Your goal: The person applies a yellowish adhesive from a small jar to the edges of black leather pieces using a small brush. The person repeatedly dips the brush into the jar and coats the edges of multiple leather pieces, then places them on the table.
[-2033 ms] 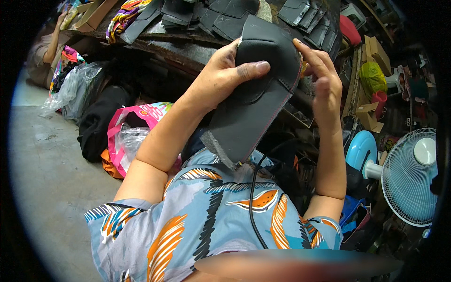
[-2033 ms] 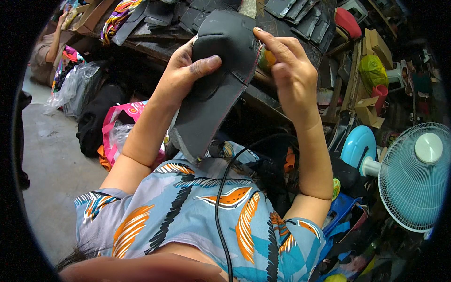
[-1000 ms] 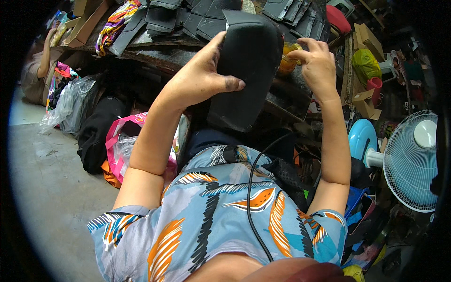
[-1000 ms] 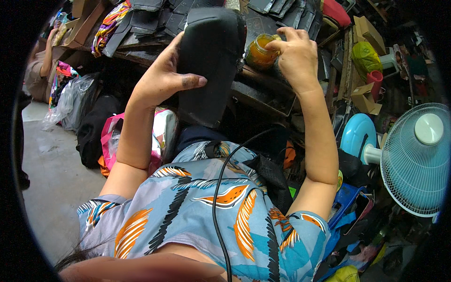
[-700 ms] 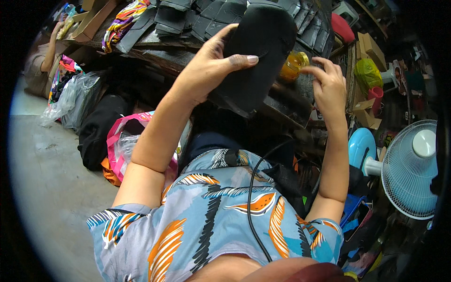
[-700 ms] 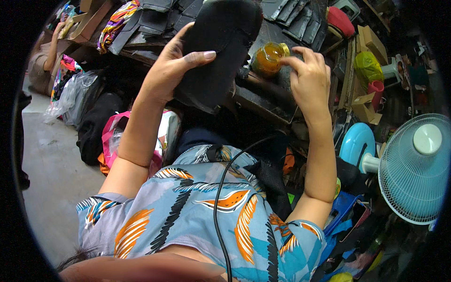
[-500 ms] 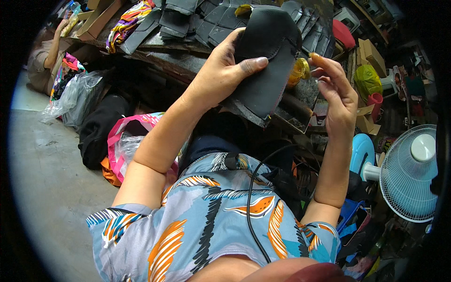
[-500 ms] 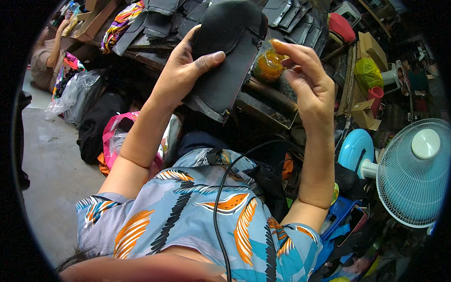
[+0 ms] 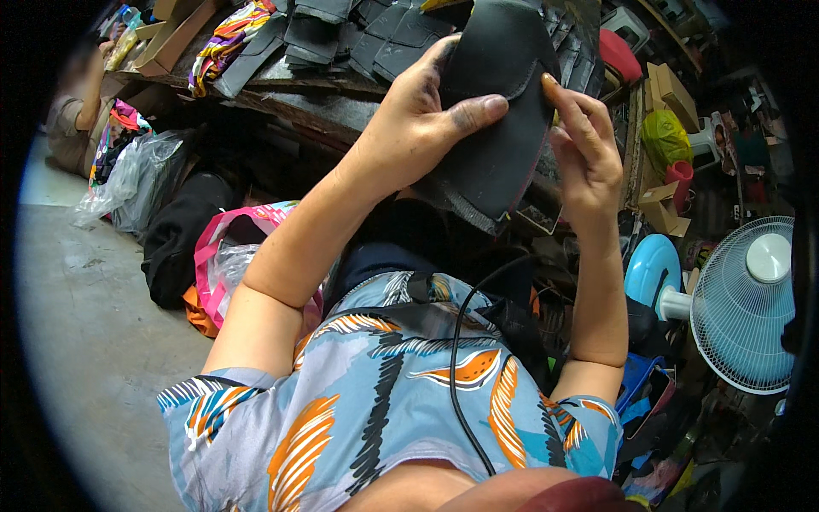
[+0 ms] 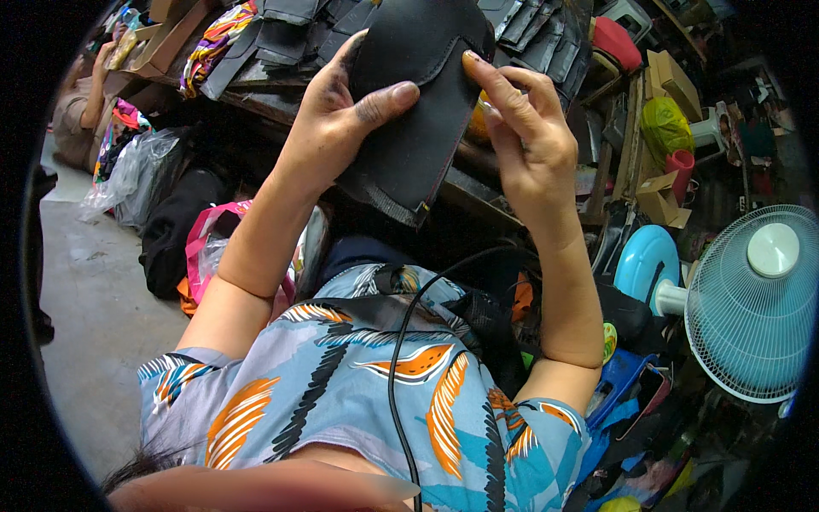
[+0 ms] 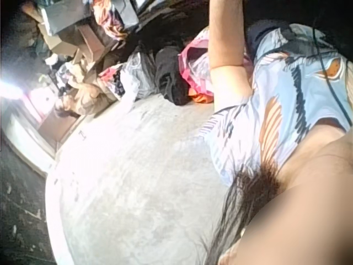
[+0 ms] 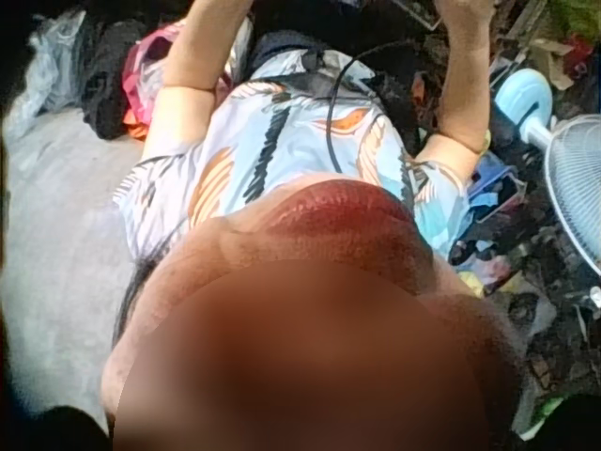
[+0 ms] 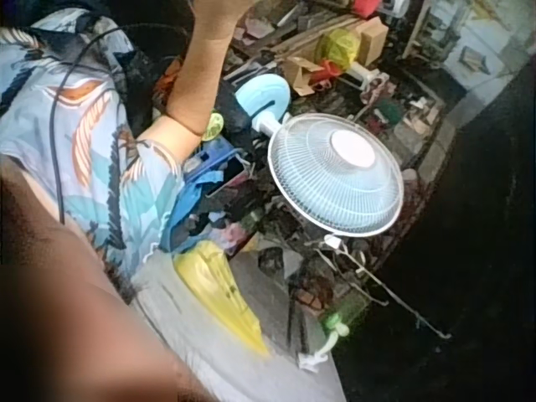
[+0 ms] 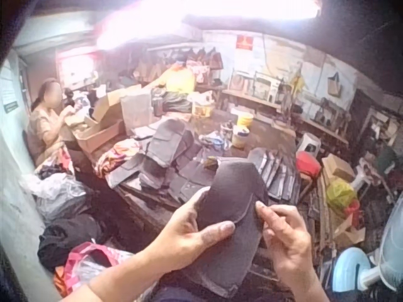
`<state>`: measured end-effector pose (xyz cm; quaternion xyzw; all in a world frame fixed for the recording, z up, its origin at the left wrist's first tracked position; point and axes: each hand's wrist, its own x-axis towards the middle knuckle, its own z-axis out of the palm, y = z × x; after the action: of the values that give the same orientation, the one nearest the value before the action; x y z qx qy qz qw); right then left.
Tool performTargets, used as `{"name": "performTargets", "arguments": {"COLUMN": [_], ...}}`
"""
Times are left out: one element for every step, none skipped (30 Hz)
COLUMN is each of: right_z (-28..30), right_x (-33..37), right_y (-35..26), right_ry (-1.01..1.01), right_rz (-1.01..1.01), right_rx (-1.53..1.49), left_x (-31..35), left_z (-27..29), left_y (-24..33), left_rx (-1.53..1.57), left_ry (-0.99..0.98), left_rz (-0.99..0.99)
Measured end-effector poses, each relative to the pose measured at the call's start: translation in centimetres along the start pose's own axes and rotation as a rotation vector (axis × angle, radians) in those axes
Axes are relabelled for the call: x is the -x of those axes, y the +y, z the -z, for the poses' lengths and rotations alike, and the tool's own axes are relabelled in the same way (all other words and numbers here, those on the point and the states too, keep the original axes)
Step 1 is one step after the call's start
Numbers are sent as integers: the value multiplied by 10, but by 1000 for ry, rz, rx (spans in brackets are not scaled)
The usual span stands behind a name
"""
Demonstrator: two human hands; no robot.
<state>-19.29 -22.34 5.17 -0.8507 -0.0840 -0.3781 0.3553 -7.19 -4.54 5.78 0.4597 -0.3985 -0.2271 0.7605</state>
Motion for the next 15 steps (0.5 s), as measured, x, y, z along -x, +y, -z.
{"name": "performTargets", "arguments": {"right_z": [2, 4, 4, 6, 6, 6, 7, 7, 7, 5, 4, 3, 0, -1, -1], "right_x": [2, 5, 7, 10, 14, 16, 18, 19, 21, 22, 23, 24, 25, 27, 29], "right_y": [-3, -5, -7, -10, -14, -17, -20, -23, -27, -30, -32, -34, -33, -33, -30], "right_ry": [-52, -69, -86, -96, -101, -121, -146, -172, -167, -165, -167, -164, -122, -115, -123], "right_rz": [-157, -207, -259, -268, -271, -254, -220, -183, -163, -95, -51, -3, 72, 131, 179], "right_rx": [-174, -279, -386, -499, -494, -424, -356, -286, -185, -139, -67, -2, 87, 191, 237], "left_x": [-2, -4, -6, -8, -11, -12, -15, -16, -22, -23, -25, -26, -27, -28, -29], "left_z": [0, 1, 1, 1, 1, 1, 1, 1, 4, 6, 7, 8, 9, 9, 10], "left_y": [0, 0, -1, -2, -3, -5, -6, -9, -10, -12, -13, -15, -16, -16, -16], "left_rx": [-16, -28, -41, -58, -49, -13, 13, 39, 3, 34, 64, 93, 125, 115, 105], "left_ry": [5, 3, 2, 13, 25, 54, 97, 140, 35, 36, 37, 37, 42, 47, 52], "left_rz": [1, -6, -12, 4, 3, 19, 67, 113, -2, 14, 30, 44, 77, 79, 78]}}
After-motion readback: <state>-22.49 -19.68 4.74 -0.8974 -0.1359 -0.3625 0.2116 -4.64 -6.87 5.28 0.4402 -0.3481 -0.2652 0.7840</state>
